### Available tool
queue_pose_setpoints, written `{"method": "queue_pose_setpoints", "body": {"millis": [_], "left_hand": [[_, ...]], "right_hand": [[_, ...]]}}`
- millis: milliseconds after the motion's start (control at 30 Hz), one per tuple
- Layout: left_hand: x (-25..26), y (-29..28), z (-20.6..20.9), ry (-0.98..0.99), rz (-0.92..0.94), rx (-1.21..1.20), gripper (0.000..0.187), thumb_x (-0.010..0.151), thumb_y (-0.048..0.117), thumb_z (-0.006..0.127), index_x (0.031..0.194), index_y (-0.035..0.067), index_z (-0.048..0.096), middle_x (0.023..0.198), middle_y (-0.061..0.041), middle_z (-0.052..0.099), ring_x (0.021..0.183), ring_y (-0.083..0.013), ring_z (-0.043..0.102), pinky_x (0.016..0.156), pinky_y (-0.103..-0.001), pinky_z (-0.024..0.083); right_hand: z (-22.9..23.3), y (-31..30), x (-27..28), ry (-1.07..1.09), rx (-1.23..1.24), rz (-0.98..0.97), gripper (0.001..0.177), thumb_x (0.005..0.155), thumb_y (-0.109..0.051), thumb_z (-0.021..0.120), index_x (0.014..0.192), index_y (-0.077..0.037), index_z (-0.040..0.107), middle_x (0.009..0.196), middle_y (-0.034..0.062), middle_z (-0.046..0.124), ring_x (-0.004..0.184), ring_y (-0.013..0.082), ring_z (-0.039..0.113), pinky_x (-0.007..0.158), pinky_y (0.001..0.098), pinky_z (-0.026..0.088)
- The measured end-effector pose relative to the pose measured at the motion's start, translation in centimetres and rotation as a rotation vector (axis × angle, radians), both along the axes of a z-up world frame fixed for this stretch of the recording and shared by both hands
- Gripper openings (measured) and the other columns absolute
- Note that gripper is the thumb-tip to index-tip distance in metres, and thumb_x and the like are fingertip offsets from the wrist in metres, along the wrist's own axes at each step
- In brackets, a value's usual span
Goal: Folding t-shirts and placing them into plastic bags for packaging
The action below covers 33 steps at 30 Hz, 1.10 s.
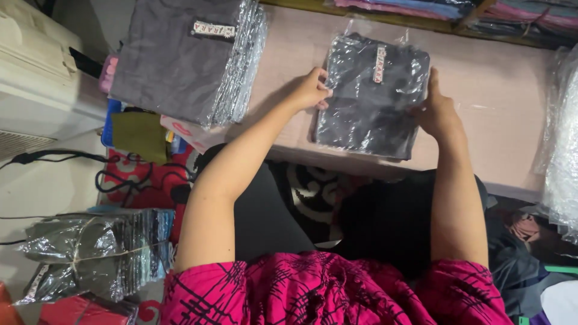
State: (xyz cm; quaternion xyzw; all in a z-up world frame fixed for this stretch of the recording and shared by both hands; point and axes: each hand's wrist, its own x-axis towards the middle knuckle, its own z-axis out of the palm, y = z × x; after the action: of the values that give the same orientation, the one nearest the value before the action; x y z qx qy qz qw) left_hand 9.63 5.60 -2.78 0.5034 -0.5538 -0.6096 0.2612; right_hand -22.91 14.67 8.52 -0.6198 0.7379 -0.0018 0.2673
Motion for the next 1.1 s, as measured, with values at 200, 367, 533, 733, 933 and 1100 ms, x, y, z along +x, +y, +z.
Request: {"method": "queue_pose_setpoints", "body": {"millis": [200,367,533,733,933,1100], "left_hand": [[-1.1,-0.2,0.6,0.059,0.047,-0.023,0.043,0.091,0.005,0.072,0.126,0.001,0.048,0.104,-0.023,0.07,0.066,-0.0291,0.079,0.058,-0.029,0.073],[-1.4,-0.1,-1.1,0.054,0.079,-0.181,0.036,0.093,-0.003,0.066,0.119,0.003,0.043,0.083,-0.008,0.065,0.049,-0.0174,0.068,0.044,-0.029,0.059],[-2.3,1.7,0.3,-0.463,0.1,-0.915,0.056,0.1,0.024,0.055,0.145,0.01,0.026,0.127,-0.014,0.047,0.113,-0.0282,0.056,0.095,-0.044,0.051],[-2.0,6.9,5.3,-0.852,-0.785,-0.953,0.109,0.093,0.086,0.048,0.167,0.024,-0.003,0.171,-0.015,-0.012,0.155,-0.0335,-0.014,0.125,-0.06,-0.009],[-0.3,5.2,5.2,-0.848,-0.889,-0.951,0.13,0.063,0.101,0.046,0.166,0.036,0.003,0.173,-0.002,-0.006,0.156,-0.0294,-0.01,0.121,-0.067,-0.008],[1.0,3.9,5.5,-0.846,-0.844,-0.934,0.141,0.049,0.102,0.055,0.166,0.038,0.007,0.173,0.0,-0.002,0.157,-0.032,-0.004,0.119,-0.074,0.001]], "right_hand": [[-1.6,1.1,-1.6,-0.093,-0.078,-0.066,0.093,0.097,-0.012,0.075,0.167,-0.011,0.013,0.117,0.0329,0.069,0.077,0.0413,0.074,0.071,0.0506,0.061],[-0.6,2.9,-1.0,-0.262,-0.3,0.22,0.122,0.083,-0.019,0.088,0.164,-0.002,-0.002,0.135,0.04,0.049,0.115,0.0467,0.058,0.083,0.0476,0.058],[0.0,3.7,0.6,0.038,-0.084,0.25,0.125,0.071,-0.038,0.087,0.165,-0.028,0.004,0.171,0.0187,0.002,0.153,0.0487,0.012,0.113,0.0691,0.032],[-2.6,3.8,-1.4,0.211,-0.039,0.286,0.121,0.065,-0.063,0.076,0.166,-0.036,0.014,0.175,0.0092,0.001,0.157,0.0377,-0.002,0.115,0.0692,0.025],[-3.3,4.2,-1.8,0.263,-0.087,0.373,0.123,0.063,-0.079,0.06,0.167,-0.031,0.015,0.173,0.0162,0.001,0.154,0.0429,-0.006,0.114,0.0711,0.021],[-2.7,4.8,-1.9,0.16,-0.115,0.307,0.113,0.075,-0.074,0.057,0.167,-0.03,0.008,0.173,0.0145,-0.005,0.156,0.0402,-0.005,0.116,0.0731,0.02]]}}
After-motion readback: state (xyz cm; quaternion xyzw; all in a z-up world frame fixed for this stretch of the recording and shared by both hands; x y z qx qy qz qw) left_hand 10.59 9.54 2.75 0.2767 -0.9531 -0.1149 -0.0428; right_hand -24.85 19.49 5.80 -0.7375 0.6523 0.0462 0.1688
